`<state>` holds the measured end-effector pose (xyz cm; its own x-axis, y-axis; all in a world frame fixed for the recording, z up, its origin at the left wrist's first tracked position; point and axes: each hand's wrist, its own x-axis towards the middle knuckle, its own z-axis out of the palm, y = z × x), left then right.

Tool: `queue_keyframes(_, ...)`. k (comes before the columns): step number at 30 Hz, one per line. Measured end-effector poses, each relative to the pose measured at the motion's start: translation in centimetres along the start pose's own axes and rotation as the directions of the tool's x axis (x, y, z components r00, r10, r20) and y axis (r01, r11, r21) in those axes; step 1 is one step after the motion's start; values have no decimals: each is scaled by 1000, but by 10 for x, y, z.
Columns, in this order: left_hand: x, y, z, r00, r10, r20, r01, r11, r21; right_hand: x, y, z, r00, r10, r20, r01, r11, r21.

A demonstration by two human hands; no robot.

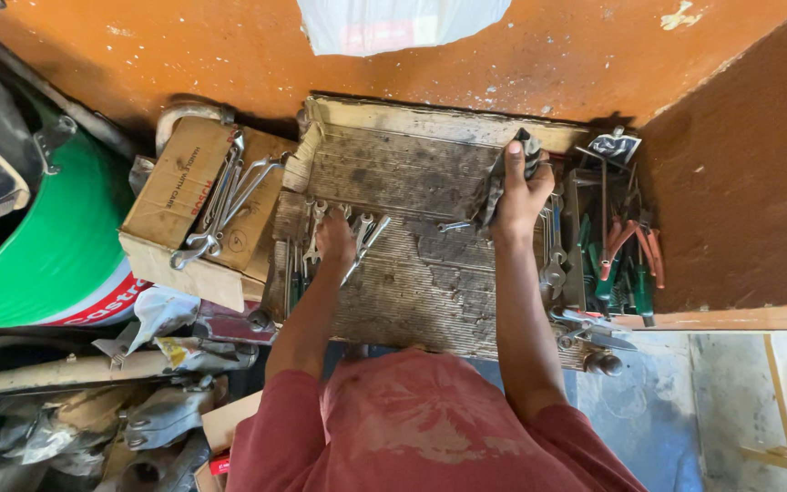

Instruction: The person wipes multiple wrenches and other metal tools on a wooden workbench using a cloth. They pick up each tool, wipe it, and place it back on the bench, repeating the process for several items.

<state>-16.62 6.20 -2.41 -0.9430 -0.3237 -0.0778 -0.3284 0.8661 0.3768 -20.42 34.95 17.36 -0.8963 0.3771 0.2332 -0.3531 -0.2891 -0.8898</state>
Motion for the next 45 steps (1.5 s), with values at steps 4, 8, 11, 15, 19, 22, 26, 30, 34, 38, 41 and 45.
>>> queue_keyframes(4, 16, 21, -22, 980, -166, -105, 95, 869, -485, -10, 6, 14, 987, 130, 95, -121, 988, -96)
queue_keyframes(8, 17, 94, -100, 987, 28, -158, -156, -47, -987, -21, 4, 44, 928, 302, 220, -321, 945, 55)
queue_keyframes(11, -7, 147, -167, 966, 148, -212, -218, 24, -976, -21, -4, 62, 909, 206, 363, -312, 913, 264)
queue_keyframes(15, -54, 185, -218, 839, 296, -457, -451, -92, -888, -18, -19, 69, 943, 135, 303, -230, 925, 302)
queue_keyframes(19, -78, 202, -232, 835, 244, -494, -487, -93, -868, -17, -37, 70, 966, -33, 256, -43, 957, 285)
queue_keyframes(22, -86, 205, -235, 836, 223, -502, -498, -79, -864, -18, -53, 75, 976, -108, 192, 45, 951, 306)
queue_keyframes(26, -90, 213, -241, 751, 197, -631, -659, 162, -734, -27, -76, 76, 936, -97, 338, 8, 967, 254)
queue_keyframes(30, -94, 217, -247, 684, 246, -687, -727, 300, -617, -36, -93, 75, 876, -105, 471, 82, 994, 69)
queue_keyframes(34, -105, 213, -246, 618, 306, -724, -780, 350, -518, -31, -102, 74, 903, -65, 424, 86, 996, -29)
queue_keyframes(38, -121, 209, -240, 585, 318, -746, -803, 354, -479, -27, -99, 76, 954, -59, 295, 16, 989, 144)
queue_keyframes(41, -128, 205, -234, 629, 289, -721, -770, 359, -528, -27, -94, 78, 953, -78, 292, 58, 996, 75)
queue_keyframes(45, -135, 195, -222, 615, 272, -740, -785, 303, -540, -13, -98, 79, 977, -106, 186, 79, 986, 147)
